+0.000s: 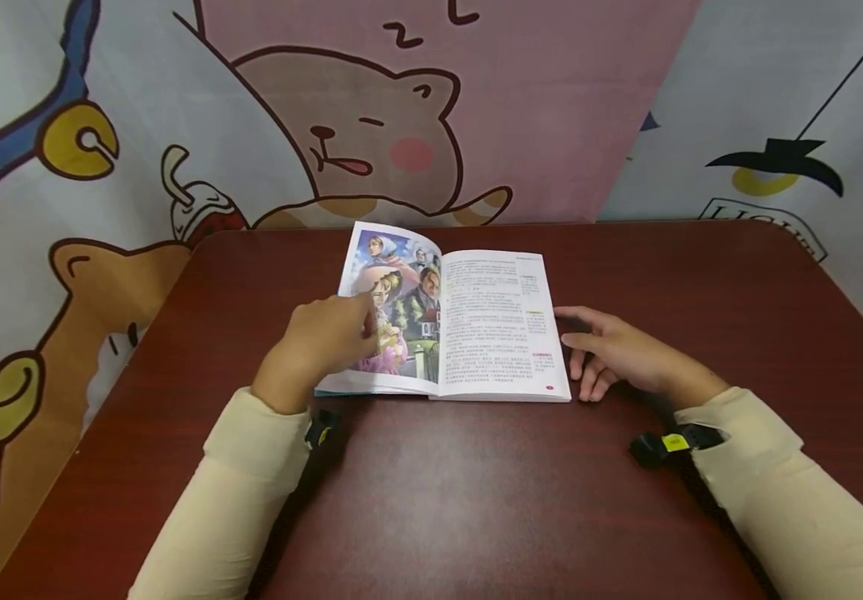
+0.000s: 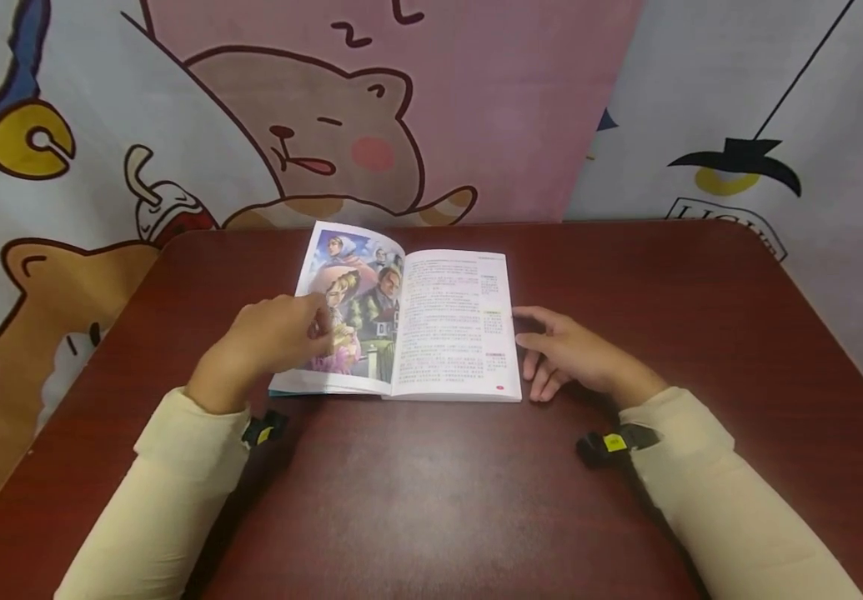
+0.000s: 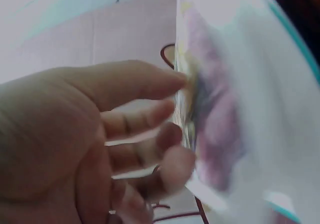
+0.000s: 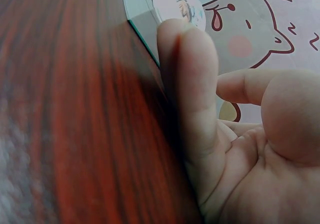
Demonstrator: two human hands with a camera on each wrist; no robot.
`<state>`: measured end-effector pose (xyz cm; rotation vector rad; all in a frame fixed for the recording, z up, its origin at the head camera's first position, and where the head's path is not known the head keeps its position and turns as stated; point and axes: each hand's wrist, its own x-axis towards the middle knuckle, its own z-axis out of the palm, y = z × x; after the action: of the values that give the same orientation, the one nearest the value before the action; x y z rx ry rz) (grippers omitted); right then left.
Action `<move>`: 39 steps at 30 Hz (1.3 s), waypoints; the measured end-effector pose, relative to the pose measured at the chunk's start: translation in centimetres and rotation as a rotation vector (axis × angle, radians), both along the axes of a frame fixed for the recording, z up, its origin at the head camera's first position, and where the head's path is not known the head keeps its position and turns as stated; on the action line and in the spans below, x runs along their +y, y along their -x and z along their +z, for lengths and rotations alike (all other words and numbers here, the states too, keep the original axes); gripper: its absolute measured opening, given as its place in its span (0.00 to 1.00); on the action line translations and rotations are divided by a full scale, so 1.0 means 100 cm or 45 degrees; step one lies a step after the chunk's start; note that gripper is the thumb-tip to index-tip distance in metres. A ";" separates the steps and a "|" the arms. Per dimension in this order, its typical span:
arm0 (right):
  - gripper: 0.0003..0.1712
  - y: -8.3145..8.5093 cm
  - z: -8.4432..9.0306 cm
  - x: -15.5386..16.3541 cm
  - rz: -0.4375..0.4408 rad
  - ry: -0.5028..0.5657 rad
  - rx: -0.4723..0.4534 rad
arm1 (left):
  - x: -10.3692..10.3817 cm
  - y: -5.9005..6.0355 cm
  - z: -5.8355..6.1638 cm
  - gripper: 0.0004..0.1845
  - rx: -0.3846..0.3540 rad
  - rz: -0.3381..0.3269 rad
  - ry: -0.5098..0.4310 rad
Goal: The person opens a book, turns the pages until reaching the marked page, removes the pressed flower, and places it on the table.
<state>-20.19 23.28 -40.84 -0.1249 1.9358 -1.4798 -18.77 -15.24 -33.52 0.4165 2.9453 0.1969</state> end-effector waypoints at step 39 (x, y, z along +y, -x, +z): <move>0.36 0.001 -0.001 0.000 0.006 0.010 0.010 | 0.080 -0.022 -0.024 0.43 -0.079 -0.366 0.001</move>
<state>-20.25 23.25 -40.99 -0.1390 1.9345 -1.4859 -16.60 -7.26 -35.95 0.8095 2.7822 0.1681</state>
